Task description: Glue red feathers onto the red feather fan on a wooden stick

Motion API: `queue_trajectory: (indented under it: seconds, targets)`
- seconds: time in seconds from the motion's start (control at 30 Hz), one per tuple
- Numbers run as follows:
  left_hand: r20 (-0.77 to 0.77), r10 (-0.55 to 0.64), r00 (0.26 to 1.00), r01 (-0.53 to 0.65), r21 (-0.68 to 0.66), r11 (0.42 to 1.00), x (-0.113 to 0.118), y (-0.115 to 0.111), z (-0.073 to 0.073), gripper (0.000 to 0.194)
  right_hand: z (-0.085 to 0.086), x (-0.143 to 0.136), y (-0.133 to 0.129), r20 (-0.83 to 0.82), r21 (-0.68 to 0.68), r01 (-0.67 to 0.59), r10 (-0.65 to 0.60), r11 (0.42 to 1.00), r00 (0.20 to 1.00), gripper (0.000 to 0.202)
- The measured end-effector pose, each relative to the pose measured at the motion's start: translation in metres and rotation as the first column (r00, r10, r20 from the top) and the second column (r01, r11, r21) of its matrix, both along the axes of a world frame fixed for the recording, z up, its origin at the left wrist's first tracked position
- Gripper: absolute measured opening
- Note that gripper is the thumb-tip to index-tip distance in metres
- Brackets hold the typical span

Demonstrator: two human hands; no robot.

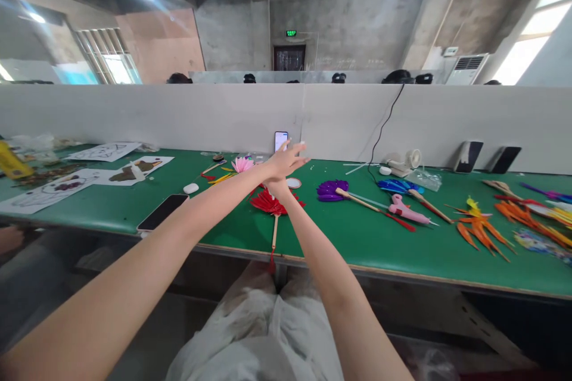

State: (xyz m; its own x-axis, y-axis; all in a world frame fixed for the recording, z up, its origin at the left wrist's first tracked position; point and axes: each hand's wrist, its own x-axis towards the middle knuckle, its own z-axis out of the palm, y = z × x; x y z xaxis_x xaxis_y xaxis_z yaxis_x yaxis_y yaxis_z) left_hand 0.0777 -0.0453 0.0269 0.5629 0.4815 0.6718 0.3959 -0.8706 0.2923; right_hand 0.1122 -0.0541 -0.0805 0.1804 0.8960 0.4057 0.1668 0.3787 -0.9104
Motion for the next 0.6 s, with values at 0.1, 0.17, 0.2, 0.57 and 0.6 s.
queue_trajectory:
  seconds: [0.1, 0.17, 0.2, 0.57, 0.6]
  targets:
    - [0.169, -0.024, 0.985, 0.021, 0.018, 1.0, 0.004, -0.002, 0.017, 0.031, -0.003, 0.004, -0.006, 0.012, -0.104, -0.047, 0.048, 0.993, 0.999, 0.027]
    - [0.318, -0.004, 0.948, 0.002, 0.006, 1.0, 0.006, -0.002, 0.034, 0.04, -0.007, 0.009, -0.009, 0.011, -0.157, -0.067, 0.069, 0.985, 0.998, 0.026]
    - [0.391, 0.009, 0.921, -0.003, -0.014, 1.0, 0.006, -0.001, 0.043, 0.045, -0.008, 0.011, -0.01, 0.008, -0.176, -0.074, 0.077, 0.982, 0.997, 0.025]
    - [0.692, 0.167, 0.702, 0.458, -0.619, 0.639, 0.004, -0.003, 0.022, 0.045, 0.001, 0.021, -0.004, -0.026, -0.182, -0.048, 0.044, 0.982, 0.999, 0.028]
    - [0.678, 0.166, 0.716, 0.466, -0.642, 0.609, 0.004, -0.004, 0.014, 0.038, 0.0, 0.021, -0.004, -0.025, -0.171, -0.039, 0.035, 0.984, 0.999, 0.028]
